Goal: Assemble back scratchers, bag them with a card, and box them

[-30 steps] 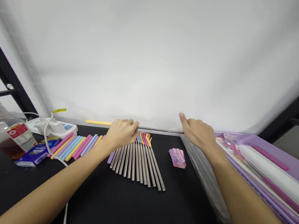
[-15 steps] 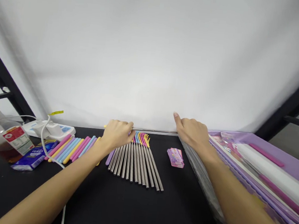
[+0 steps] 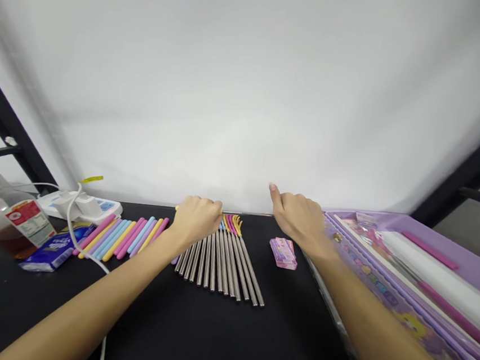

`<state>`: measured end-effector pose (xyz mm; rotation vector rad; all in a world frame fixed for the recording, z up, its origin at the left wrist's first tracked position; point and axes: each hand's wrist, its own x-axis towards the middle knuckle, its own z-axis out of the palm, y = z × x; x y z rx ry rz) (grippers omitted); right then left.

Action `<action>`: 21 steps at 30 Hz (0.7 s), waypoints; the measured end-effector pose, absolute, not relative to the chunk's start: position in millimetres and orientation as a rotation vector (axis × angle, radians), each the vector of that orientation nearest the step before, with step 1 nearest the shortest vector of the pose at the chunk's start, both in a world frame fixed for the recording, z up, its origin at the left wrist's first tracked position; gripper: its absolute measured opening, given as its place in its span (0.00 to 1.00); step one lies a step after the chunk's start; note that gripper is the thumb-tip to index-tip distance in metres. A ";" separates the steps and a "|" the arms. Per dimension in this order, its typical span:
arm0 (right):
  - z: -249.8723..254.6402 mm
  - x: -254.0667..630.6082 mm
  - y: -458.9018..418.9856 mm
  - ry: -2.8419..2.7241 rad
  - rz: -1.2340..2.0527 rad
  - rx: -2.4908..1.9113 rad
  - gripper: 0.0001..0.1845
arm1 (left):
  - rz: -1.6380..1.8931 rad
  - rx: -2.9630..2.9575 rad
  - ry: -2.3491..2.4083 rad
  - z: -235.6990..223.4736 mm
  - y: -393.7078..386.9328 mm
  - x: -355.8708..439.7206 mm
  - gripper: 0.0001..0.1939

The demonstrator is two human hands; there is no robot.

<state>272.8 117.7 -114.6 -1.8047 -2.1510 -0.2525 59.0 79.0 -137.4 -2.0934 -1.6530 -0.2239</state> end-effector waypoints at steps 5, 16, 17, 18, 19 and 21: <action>-117.1 241.0 99.2 -2.202 -0.263 -1.681 0.46 | -0.227 -2.189 -1.595 -140.5 74.5 85.4 0.12; -110.3 266.7 123.3 -2.211 0.320 -1.501 0.35 | -0.214 -2.116 -1.711 -136.6 82.9 53.3 0.13; -112.5 264.6 123.5 -2.160 0.362 -1.487 0.35 | -0.211 -2.124 -1.711 -137.6 82.4 55.8 0.13; -114.7 261.6 123.0 -2.109 0.360 -1.485 0.34 | -0.209 -2.130 -1.713 -138.9 81.6 59.1 0.13; -116.3 258.1 122.1 -2.063 0.334 -1.487 0.33 | -0.210 -2.134 -1.716 -140.1 80.5 62.8 0.13; -117.5 252.3 119.6 -2.009 0.284 -1.478 0.33 | -0.219 -2.135 -1.723 -141.6 78.1 69.5 0.14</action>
